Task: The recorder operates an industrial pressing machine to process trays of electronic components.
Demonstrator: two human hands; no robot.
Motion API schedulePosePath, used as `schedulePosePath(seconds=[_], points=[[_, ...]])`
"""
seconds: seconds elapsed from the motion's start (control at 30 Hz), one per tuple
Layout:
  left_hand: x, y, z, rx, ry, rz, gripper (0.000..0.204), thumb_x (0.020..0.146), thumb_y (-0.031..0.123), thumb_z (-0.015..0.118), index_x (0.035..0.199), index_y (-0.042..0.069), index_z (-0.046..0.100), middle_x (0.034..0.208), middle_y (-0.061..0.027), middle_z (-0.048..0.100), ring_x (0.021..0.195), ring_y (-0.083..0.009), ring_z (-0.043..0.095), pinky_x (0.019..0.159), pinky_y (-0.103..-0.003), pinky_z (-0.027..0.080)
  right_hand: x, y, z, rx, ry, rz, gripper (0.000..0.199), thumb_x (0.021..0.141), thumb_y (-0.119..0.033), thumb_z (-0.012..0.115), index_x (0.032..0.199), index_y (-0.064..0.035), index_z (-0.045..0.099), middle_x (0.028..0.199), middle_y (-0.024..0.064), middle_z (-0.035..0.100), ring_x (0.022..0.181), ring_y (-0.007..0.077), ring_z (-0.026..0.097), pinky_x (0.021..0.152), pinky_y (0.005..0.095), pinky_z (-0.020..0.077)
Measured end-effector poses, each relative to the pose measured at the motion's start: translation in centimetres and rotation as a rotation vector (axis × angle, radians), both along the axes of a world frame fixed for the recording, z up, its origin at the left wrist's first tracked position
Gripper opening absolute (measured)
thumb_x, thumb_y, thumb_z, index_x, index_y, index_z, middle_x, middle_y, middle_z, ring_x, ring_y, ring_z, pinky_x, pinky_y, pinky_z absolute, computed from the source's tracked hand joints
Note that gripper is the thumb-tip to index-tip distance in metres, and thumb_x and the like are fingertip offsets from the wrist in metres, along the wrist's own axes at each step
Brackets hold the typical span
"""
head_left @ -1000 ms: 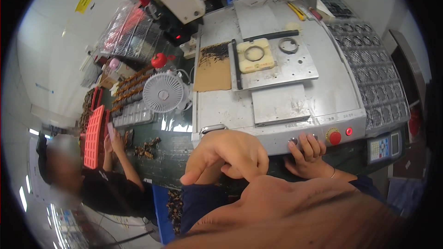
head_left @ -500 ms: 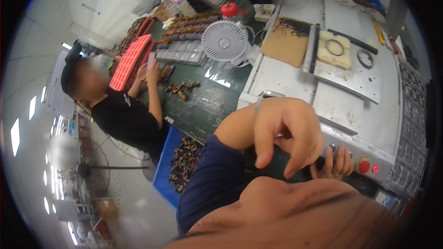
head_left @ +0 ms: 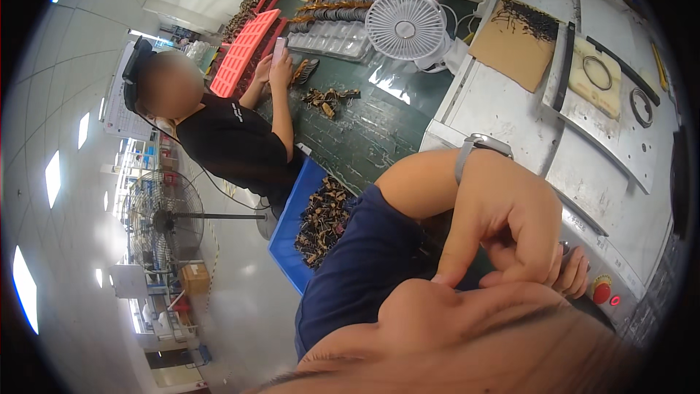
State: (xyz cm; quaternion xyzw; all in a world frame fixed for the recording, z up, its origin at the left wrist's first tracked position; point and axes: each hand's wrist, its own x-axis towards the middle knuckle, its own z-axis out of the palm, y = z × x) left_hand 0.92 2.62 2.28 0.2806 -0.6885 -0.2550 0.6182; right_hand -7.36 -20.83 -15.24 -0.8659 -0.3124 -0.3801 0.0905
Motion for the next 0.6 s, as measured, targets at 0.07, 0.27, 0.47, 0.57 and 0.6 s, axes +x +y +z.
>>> schedulePosePath(seconds=[0.07, 0.27, 0.47, 0.57, 0.6], points=[[-0.07, -0.15, -0.20, 0.023, 0.025, -0.023, 0.038, 0.076, 0.044, 0.080, 0.076, 0.011, 0.062, 0.056, 0.0081, 0.041, 0.045, -0.0141, 0.044, 0.050, -0.028, 0.037, -0.03, -0.15, 0.00, -0.003, 0.001, 0.001, 0.065, 0.080, -0.042, 0.070, 0.133, -0.0124, 0.046, 0.140, 0.0199, 0.043, 0.129, 0.0336, 0.036, 0.107, 0.0434, 0.0188], [0.02, -0.13, -0.58, -0.013, 0.056, -0.077, 0.045, 0.066, 0.038, 0.089, 0.081, 0.005, 0.062, 0.059, 0.0048, 0.047, 0.049, -0.0085, 0.042, 0.045, -0.025, 0.031, 0.03, 0.01, -0.17, -0.013, 0.000, 0.008, 0.065, 0.081, -0.043, 0.070, 0.133, -0.0125, 0.046, 0.140, 0.0201, 0.043, 0.129, 0.0337, 0.036, 0.107, 0.0432, 0.0188], [-0.27, 0.04, -0.64, 0.062, 0.019, -0.014, 0.042, 0.075, 0.051, 0.079, 0.074, 0.013, 0.059, 0.056, 0.0095, 0.040, 0.046, -0.0142, 0.043, 0.046, -0.028, 0.033, 0.22, 0.15, 0.02, -0.020, -0.001, 0.004, 0.065, 0.081, -0.043, 0.070, 0.133, -0.0125, 0.046, 0.140, 0.0203, 0.042, 0.129, 0.0336, 0.036, 0.107, 0.0428, 0.0189], [-0.24, -0.07, -0.69, 0.071, 0.030, -0.040, 0.043, 0.074, 0.051, 0.079, 0.074, 0.013, 0.058, 0.056, 0.0093, 0.040, 0.047, -0.0149, 0.043, 0.046, -0.029, 0.034, 0.20, -0.06, 0.32, -0.032, -0.004, 0.000, 0.068, 0.080, -0.043, 0.072, 0.134, -0.0123, 0.045, 0.140, 0.0206, 0.042, 0.129, 0.0336, 0.035, 0.107, 0.0428, 0.0184], [-0.26, -0.07, -0.74, 0.073, 0.031, -0.041, 0.043, 0.074, 0.051, 0.079, 0.074, 0.013, 0.058, 0.056, 0.0093, 0.040, 0.047, -0.0149, 0.043, 0.046, -0.029, 0.034, 0.23, -0.09, 0.24, -0.028, 0.000, 0.004, 0.069, 0.079, -0.043, 0.073, 0.134, -0.0123, 0.044, 0.140, 0.0208, 0.042, 0.130, 0.0336, 0.034, 0.108, 0.0427, 0.0180]])
